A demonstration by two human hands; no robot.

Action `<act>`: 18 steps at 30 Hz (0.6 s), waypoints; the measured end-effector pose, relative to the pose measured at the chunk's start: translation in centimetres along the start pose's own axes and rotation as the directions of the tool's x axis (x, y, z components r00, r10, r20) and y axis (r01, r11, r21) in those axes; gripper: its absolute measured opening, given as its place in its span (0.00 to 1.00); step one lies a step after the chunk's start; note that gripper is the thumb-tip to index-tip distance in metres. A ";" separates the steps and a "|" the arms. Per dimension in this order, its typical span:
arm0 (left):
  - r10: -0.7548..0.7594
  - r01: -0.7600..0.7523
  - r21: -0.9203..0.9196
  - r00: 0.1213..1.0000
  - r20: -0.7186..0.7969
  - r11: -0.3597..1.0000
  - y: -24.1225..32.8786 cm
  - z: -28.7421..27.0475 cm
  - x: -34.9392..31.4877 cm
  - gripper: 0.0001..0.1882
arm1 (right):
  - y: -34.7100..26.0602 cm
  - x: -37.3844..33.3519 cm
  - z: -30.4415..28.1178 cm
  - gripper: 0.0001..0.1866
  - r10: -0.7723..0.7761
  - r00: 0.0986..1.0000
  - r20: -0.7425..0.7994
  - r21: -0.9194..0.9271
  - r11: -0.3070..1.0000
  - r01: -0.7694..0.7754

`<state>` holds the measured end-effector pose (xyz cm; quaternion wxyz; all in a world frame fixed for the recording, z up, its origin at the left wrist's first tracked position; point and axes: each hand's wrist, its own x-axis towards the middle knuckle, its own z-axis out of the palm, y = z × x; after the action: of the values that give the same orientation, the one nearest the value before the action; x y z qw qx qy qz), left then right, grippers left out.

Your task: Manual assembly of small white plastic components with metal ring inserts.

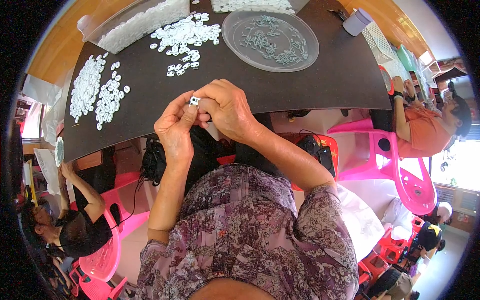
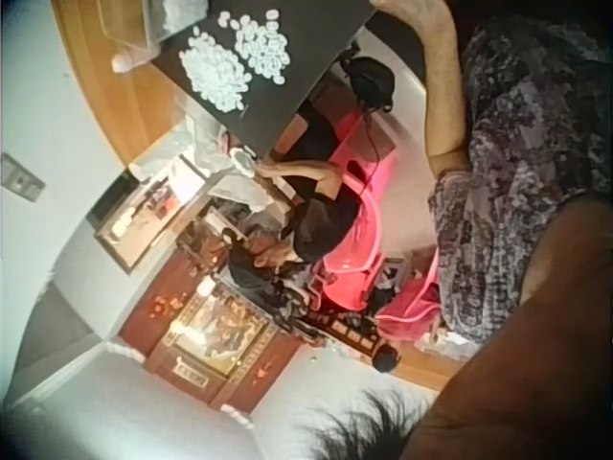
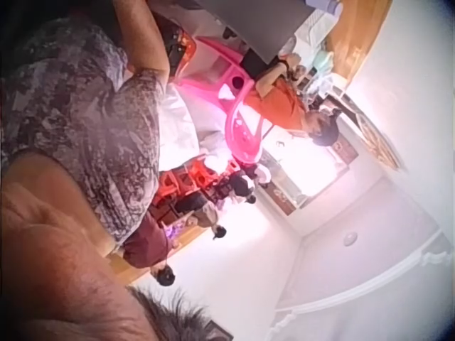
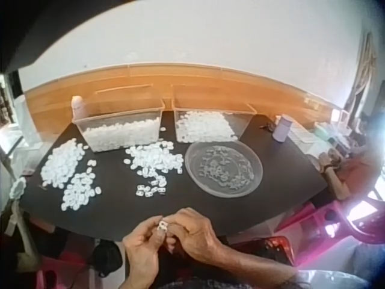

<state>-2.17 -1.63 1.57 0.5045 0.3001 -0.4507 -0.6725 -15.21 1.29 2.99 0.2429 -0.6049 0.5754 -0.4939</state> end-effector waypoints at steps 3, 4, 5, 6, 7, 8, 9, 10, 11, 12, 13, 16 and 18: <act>-0.007 0.007 -0.022 1.000 0.009 1.000 0.1 -0.3 0.2 0.12 | -0.3 -0.3 0.0 0.11 -0.031 0.999 0.014 -0.030 0.999 0.031; -0.041 0.040 -0.045 0.999 -0.027 0.998 0.1 -0.3 0.3 0.12 | -0.4 -0.3 0.0 0.13 -0.056 0.998 0.021 -0.081 0.995 0.058; -0.076 0.072 -0.069 0.995 -0.060 0.995 0.2 -0.2 0.4 0.11 | -0.2 -0.3 0.0 0.13 -0.055 0.998 0.020 -0.080 0.995 0.056; -0.078 0.074 -0.068 0.995 -0.059 0.995 0.4 0.1 0.4 0.11 | 0.1 -0.3 0.2 0.14 -0.188 0.982 -0.019 -0.165 0.969 0.182; -0.111 0.101 -0.106 0.990 -0.091 0.989 0.7 0.5 0.3 0.10 | 0.3 -0.3 0.4 0.16 -0.320 0.946 -0.045 -0.254 0.920 0.299; -0.145 0.127 -0.145 0.982 -0.121 0.981 0.9 0.7 0.3 0.09 | 0.4 -0.2 0.5 0.16 -0.319 0.947 -0.047 -0.253 0.921 0.298; -0.146 0.129 -0.144 0.982 -0.120 0.981 0.9 0.7 0.3 0.09 | 0.4 -0.2 0.7 0.17 -0.382 0.922 -0.070 -0.312 0.886 0.344; -0.147 0.129 -0.138 0.981 -0.126 0.982 0.9 0.8 0.3 0.09 | 0.4 -0.2 0.7 0.17 -0.444 0.892 -0.088 -0.372 0.845 0.384; -0.147 0.129 -0.132 0.980 -0.133 0.983 0.9 0.8 0.3 0.09 | 0.4 -0.2 0.7 0.17 -0.443 0.892 -0.090 -0.371 0.846 0.383; -0.148 0.131 -0.131 0.980 -0.132 0.983 0.8 0.8 0.3 0.09 | 0.4 -0.3 0.7 0.17 -0.450 0.887 -0.106 -0.376 0.844 0.383; -0.135 0.123 -0.105 0.984 -0.119 0.987 0.7 0.7 0.3 0.10 | 0.4 -0.3 0.7 0.17 -0.456 0.882 -0.122 -0.380 0.842 0.383; -0.119 0.112 -0.078 0.989 -0.089 0.991 1.0 0.6 0.0 0.11 | 0.3 -0.3 0.6 0.16 -0.431 0.890 -0.149 -0.340 0.867 0.364; -0.116 0.110 -0.079 0.991 -0.067 0.991 0.7 0.3 0.0 0.11 | 0.4 -0.3 0.6 0.16 -0.411 0.898 -0.156 -0.310 0.884 0.351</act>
<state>-2.13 -1.61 2.30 0.4923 0.3297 -0.3891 -0.7054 -14.87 1.35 2.29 -0.0099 -0.6766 0.5303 -0.5107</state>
